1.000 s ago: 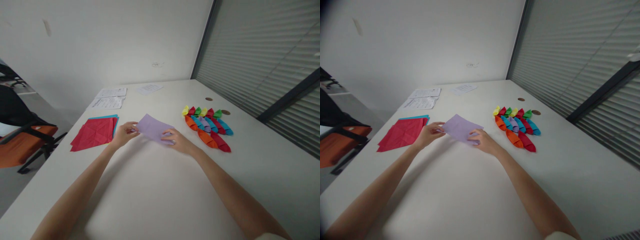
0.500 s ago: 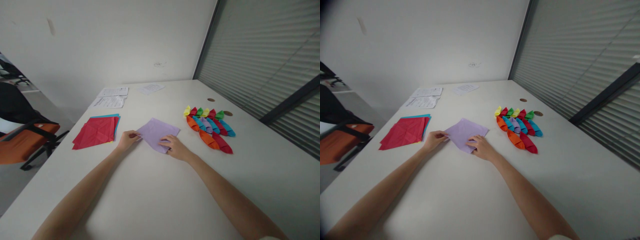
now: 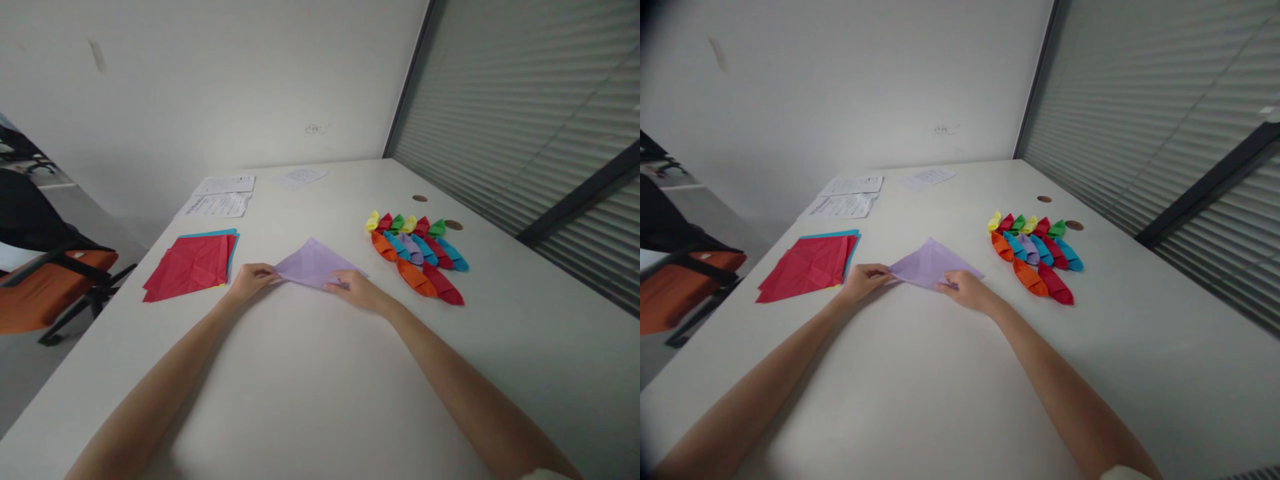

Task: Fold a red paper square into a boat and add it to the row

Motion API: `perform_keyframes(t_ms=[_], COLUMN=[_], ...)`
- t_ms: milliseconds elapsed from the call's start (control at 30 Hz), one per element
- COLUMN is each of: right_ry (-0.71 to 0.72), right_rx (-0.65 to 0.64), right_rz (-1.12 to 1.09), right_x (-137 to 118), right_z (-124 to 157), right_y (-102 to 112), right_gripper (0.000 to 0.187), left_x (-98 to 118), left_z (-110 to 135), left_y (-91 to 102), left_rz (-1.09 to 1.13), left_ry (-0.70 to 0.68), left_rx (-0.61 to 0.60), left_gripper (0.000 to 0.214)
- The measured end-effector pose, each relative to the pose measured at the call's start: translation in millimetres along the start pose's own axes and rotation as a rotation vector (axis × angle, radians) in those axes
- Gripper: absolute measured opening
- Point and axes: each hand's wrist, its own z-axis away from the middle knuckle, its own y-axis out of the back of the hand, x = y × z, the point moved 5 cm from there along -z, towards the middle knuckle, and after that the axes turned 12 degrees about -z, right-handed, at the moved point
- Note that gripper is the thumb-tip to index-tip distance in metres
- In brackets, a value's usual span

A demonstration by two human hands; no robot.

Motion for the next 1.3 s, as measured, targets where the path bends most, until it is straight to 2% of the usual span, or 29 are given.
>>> perform_keyframes(t_ms=[167,333,433,567,733,900,1033,1133,1300], right_ry=[-0.106,0.011,0.027,0.041,0.126,0.126,0.15,0.158,0.196], right_rx=[-0.013,0.083,0.135,0.244,0.415,0.4,0.455,0.473,0.401], right_rz=[-0.231,-0.237,-0.325,-0.325,-0.298,-0.394,-0.369,-0.329,-0.295], right_x=[-14,-23,-27,-35,-47,-57,-62,-62,-66], right_z=[-14,-40,-53,-65,-71,-70,-66,-64,-61], right_y=[24,51,57,61,69,76,82,84,84], right_gripper=[0.038,0.032,0.037,0.041,0.038,0.031,0.029,0.031,0.028], left_x=[19,45,55,62,74,89,100,102,100], left_z=[-4,-17,-30,-44,-54,-54,-49,-46,-44], left_y=[7.5,19.9,27.6,33.7,35.4,40.3,42.7,43.5,46.2], left_rz=[0.165,0.369,0.49,0.563,0.595,0.63,0.675,0.69,0.626], left_ry=[0.022,0.015,0.032,0.075,0.066,0.06,0.079,0.093,0.102], left_rx=[0.177,0.237,0.246,0.314,0.371,0.382,0.374,0.377,0.421], left_gripper=[0.034,0.037,0.056,0.041,0.035,0.035,0.038,0.037,0.036])
